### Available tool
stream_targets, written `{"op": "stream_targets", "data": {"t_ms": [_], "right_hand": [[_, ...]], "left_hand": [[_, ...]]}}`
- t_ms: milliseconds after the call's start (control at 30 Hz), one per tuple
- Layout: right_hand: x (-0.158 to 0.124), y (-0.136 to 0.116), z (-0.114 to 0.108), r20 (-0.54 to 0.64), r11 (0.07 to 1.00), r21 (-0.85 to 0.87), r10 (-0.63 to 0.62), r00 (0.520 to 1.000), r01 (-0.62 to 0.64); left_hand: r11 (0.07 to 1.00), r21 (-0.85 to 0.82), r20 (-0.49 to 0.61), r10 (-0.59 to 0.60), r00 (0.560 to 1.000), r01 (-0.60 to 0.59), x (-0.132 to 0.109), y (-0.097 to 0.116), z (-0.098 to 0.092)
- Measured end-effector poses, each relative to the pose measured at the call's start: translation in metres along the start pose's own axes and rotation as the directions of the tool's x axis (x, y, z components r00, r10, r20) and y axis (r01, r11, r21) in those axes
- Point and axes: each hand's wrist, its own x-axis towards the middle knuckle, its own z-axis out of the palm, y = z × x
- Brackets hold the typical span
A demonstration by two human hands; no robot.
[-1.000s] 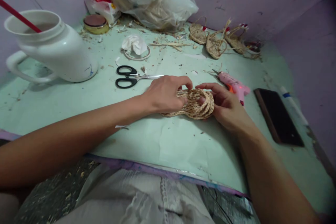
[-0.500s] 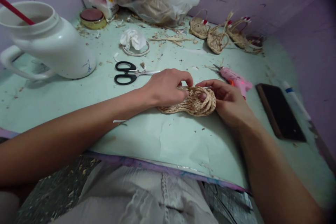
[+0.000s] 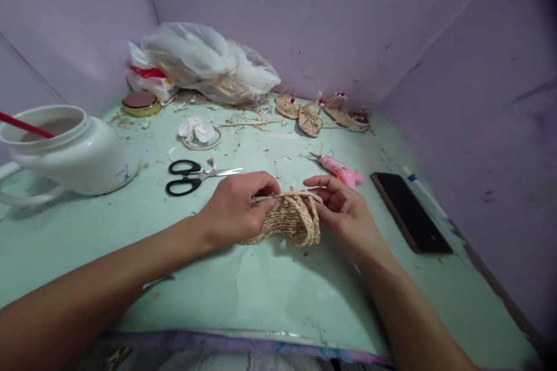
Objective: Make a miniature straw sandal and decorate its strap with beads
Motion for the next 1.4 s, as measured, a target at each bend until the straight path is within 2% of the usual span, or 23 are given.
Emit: {"op": "stream_targets", "data": {"t_ms": [100, 233, 300, 400, 700, 767, 867, 1000, 1100, 1167, 1233, 1300, 1400], "right_hand": [[-0.002, 0.0, -0.001, 0.014, 0.999, -0.002, -0.046, 0.999, 0.046], [-0.004, 0.003, 0.001, -0.04, 0.995, 0.028, -0.091, 0.995, 0.092], [-0.004, 0.006, 0.002, -0.065, 0.985, 0.004, -0.169, 0.983, 0.17], [-0.004, 0.012, 0.0, -0.078, 0.953, -0.122, -0.289, 0.954, 0.279], [-0.004, 0.015, -0.004, -0.05, 0.953, -0.171, -0.26, 0.964, 0.249], [-0.004, 0.014, -0.004, -0.019, 0.952, -0.125, -0.283, 0.959, 0.279], [-0.005, 0.012, -0.005, 0.081, 0.954, -0.008, -0.299, 0.951, 0.301], [-0.006, 0.005, -0.009, 0.16, 0.972, 0.031, -0.233, 0.959, 0.231], [-0.005, 0.001, -0.015, 0.076, 0.985, 0.032, -0.173, 0.982, 0.171], [-0.002, 0.0, -0.019, 0.014, 0.993, 0.058, -0.102, 0.995, 0.101], [0.001, 0.0, -0.022, 0.006, 0.996, 0.078, -0.046, 0.999, 0.045], [0.003, 0.0, -0.025, -0.029, 0.994, 0.09, -0.062, 0.998, 0.064], [0.005, 0.0, -0.03, -0.205, 0.983, 0.079, -0.146, 0.968, 0.165]], "left_hand": [[1.0, -0.021, 0.008, -0.002, 1.0, 0.003, 0.0, 0.001, -0.001], [0.999, -0.047, 0.02, -0.012, 1.0, 0.013, 0.0, 0.002, -0.003], [0.998, -0.057, 0.015, -0.006, 1.0, 0.006, -0.001, 0.003, -0.004], [0.999, -0.053, 0.004, 0.003, 1.0, -0.003, -0.002, 0.002, -0.004], [0.988, -0.03, -0.101, 0.148, 0.984, -0.151, -0.005, -0.001, 0.005], [0.993, -0.062, -0.107, 0.094, 0.99, -0.101, -0.003, -0.001, 0.003], [0.98, -0.193, -0.085, -0.068, 0.994, 0.05, 0.001, -0.002, 0.0], [0.897, -0.396, 0.064, -0.188, 0.98, 0.198, 0.007, -0.003, -0.005], [0.81, -0.499, 0.169, -0.258, 0.951, 0.308, 0.01, -0.003, -0.008], [0.747, -0.55, 0.209, -0.308, 0.928, 0.372, 0.011, -0.003, -0.009], [0.707, -0.577, 0.225, -0.343, 0.912, 0.409, 0.012, -0.005, -0.011], [0.679, -0.599, 0.228, -0.365, 0.903, 0.426, 0.011, -0.007, -0.012], [0.6, -0.655, 0.252, -0.4, 0.881, 0.46, 0.01, -0.011, -0.012]]}}
